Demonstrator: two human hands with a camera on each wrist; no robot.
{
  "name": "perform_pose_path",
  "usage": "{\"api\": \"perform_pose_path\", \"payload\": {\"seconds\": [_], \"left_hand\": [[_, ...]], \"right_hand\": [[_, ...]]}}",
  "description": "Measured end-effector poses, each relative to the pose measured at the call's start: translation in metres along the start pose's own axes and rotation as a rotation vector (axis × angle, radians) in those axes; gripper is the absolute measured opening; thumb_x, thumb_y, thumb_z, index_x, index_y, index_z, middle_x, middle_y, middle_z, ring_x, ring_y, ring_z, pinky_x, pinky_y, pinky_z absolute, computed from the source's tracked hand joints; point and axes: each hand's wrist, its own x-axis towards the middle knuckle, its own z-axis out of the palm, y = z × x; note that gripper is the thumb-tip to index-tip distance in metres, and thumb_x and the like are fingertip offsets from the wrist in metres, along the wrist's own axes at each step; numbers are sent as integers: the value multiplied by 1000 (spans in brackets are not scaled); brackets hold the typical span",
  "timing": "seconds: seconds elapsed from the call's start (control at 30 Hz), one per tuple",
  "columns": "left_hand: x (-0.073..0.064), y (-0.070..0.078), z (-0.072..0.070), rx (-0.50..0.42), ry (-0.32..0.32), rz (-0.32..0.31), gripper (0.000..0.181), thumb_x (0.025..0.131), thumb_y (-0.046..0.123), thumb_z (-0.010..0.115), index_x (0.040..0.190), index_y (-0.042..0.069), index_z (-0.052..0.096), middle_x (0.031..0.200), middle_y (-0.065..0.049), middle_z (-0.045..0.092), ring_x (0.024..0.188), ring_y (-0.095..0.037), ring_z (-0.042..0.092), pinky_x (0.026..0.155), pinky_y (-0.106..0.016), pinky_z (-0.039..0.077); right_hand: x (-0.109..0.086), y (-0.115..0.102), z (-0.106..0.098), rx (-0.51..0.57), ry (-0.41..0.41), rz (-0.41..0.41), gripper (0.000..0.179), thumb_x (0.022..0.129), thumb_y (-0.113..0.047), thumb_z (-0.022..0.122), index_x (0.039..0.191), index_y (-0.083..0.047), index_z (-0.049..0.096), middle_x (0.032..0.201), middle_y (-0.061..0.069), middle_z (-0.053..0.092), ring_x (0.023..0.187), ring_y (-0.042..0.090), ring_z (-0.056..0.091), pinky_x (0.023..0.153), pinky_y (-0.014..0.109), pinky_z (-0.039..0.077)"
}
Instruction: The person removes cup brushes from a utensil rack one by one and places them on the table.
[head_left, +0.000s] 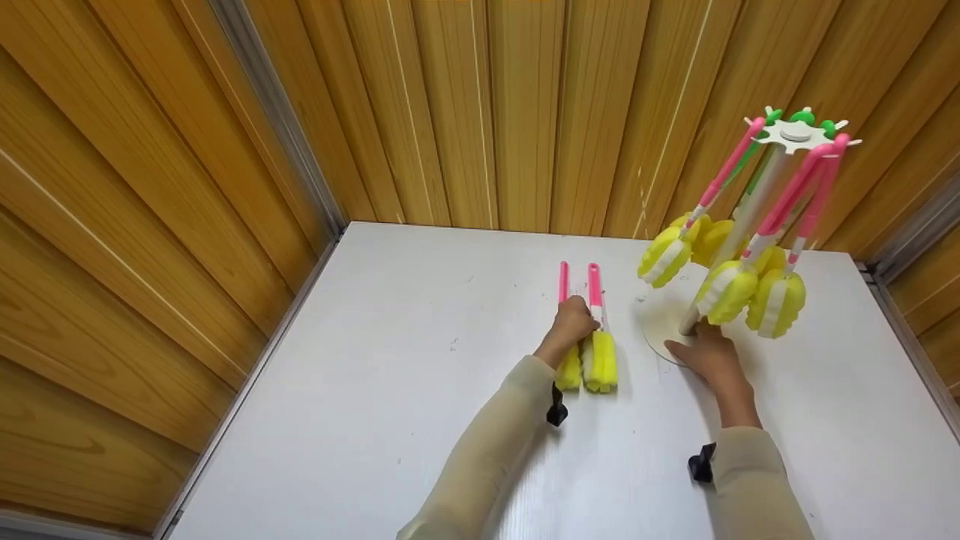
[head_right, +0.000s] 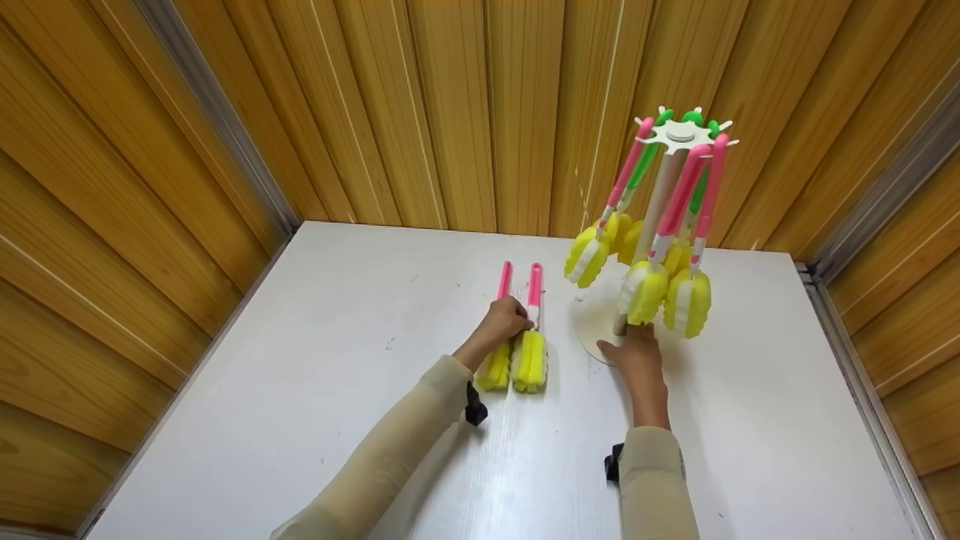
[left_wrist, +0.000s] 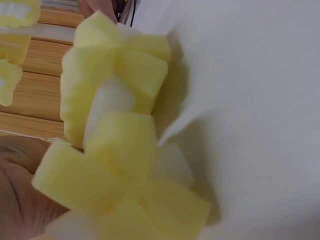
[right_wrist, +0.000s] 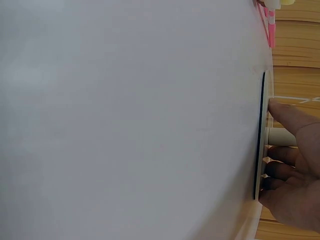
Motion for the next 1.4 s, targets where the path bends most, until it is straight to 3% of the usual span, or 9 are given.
{"api": "perform_pose_path", "payload": {"seconds": [0.27,0.37,0.53,0.63,0.73,0.8,1.03,1.27,1.4], "left_hand": [[3,7,1,236,-32,84,13,90,4,72,88,5,58,81,-3,57,68,-13,43,62,-25,45],[2,10,2,289,-50,69,9,93,4,69,90,5,60,79,-1,54,68,-14,44,61,-24,43],[-3,11,3,282,-89,6,2,98,6,63,97,7,64,85,-2,55,74,-16,48,67,-24,46],[-6,14,2,304,-97,-10,9,99,10,62,105,7,68,110,-5,63,81,-17,51,75,-25,50],[-10,21,-1,320,-95,-12,18,100,14,62,114,6,70,133,-11,57,84,-19,53,77,-27,52],[-12,25,-5,330,-84,9,21,100,14,62,116,5,70,136,-14,55,83,-20,54,75,-28,53],[-19,37,-16,304,-47,139,20,97,13,63,112,1,68,108,-10,57,76,-17,51,67,-29,49],[-31,54,-24,188,-23,212,36,99,13,60,134,2,61,127,-9,58,98,-14,60,88,-25,55],[-39,66,-28,160,17,269,39,99,12,61,137,4,60,131,-9,58,106,-14,61,93,-23,54]], "right_hand": [[0,1,0,12,7,0,86,100,-34,65,155,12,16,159,37,19,142,57,26,114,67,25],[1,1,1,19,-6,11,88,100,-36,64,157,10,14,160,35,16,143,57,23,115,67,24],[0,0,2,21,-26,29,91,100,-38,63,158,8,10,162,34,9,145,56,19,116,67,21],[0,-1,2,20,-28,28,91,100,-39,63,158,8,11,162,35,10,145,56,19,116,67,21],[2,-2,1,10,-26,14,91,100,-39,63,158,9,11,162,35,11,144,56,20,116,67,21],[2,-3,1,5,-19,6,90,100,-39,64,157,9,14,161,35,14,143,56,22,116,67,23],[1,-3,0,9,-4,9,87,100,-35,64,157,10,15,161,34,15,143,56,24,115,67,24],[-1,-2,1,29,-2,5,89,101,-34,64,158,8,10,163,34,10,145,56,20,116,67,21],[0,-4,1,5,11,-6,86,100,-33,64,155,13,16,159,37,17,143,56,25,116,66,23]]}}
